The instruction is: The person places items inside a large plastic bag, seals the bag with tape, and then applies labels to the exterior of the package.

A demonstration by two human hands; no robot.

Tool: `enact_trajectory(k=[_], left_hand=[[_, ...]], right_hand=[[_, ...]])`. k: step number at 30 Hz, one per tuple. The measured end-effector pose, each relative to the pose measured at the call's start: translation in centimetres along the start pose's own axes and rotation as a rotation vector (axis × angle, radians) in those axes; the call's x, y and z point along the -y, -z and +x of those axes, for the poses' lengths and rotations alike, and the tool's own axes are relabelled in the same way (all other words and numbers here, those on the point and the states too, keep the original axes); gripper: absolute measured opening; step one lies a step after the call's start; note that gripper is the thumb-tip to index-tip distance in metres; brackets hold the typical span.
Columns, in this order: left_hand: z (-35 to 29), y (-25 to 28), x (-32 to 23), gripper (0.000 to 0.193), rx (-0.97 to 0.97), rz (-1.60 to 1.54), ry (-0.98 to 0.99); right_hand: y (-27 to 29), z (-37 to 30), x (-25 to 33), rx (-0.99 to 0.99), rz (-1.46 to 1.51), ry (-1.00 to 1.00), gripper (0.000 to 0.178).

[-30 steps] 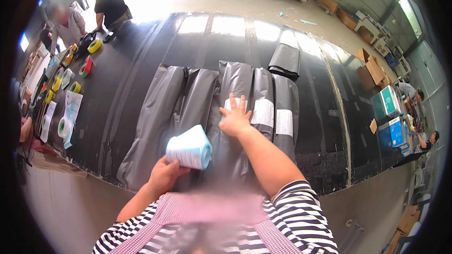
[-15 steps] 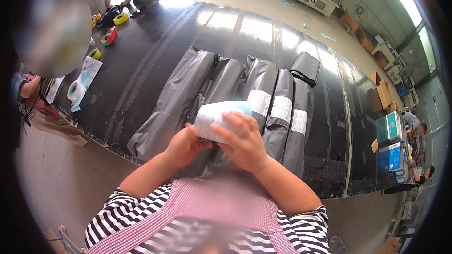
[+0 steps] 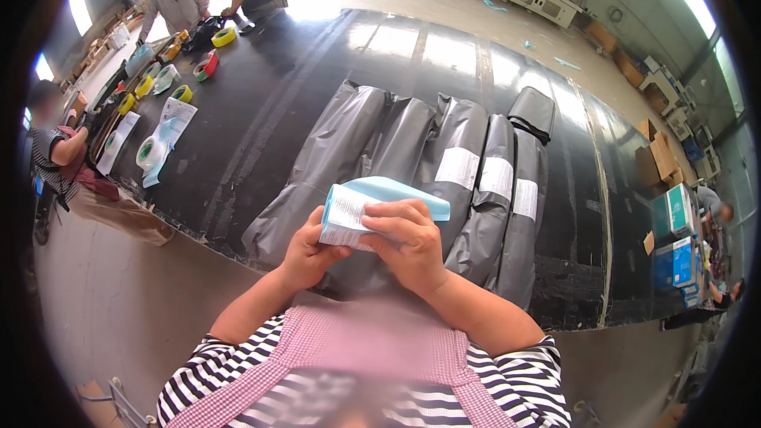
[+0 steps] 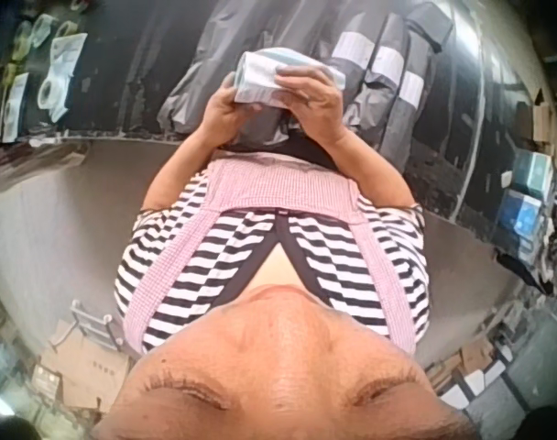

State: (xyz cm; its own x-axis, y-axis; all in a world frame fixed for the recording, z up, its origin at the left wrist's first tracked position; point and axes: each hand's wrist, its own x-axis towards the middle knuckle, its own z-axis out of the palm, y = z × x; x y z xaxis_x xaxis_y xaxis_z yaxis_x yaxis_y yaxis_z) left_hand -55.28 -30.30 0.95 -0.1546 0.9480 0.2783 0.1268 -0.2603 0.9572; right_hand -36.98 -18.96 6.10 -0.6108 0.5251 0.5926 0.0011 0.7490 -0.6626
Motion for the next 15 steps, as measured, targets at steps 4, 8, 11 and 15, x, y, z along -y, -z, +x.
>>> enact_trajectory(k=[4,8,11,15], left_hand=[[-0.3,0.4,-0.6,0.029,-0.042,0.116,0.012],[-0.5,1.2,-0.1,0.030,-0.031,0.215,0.099],[-1.1,1.9,0.3,0.029,-0.032,0.183,0.210],[-2.0,3.7,0.7,0.026,-0.022,-0.110,0.430]], right_hand=[[-0.3,0.8,-0.6,0.043,0.060,-0.038,0.018],[-0.1,2.2,-2.3,0.190,0.307,-0.293,0.007],[1.5,6.5,-5.3,0.219,0.545,-0.681,0.017],[5.5,13.2,-14.6,0.087,0.538,-0.979,0.030]])
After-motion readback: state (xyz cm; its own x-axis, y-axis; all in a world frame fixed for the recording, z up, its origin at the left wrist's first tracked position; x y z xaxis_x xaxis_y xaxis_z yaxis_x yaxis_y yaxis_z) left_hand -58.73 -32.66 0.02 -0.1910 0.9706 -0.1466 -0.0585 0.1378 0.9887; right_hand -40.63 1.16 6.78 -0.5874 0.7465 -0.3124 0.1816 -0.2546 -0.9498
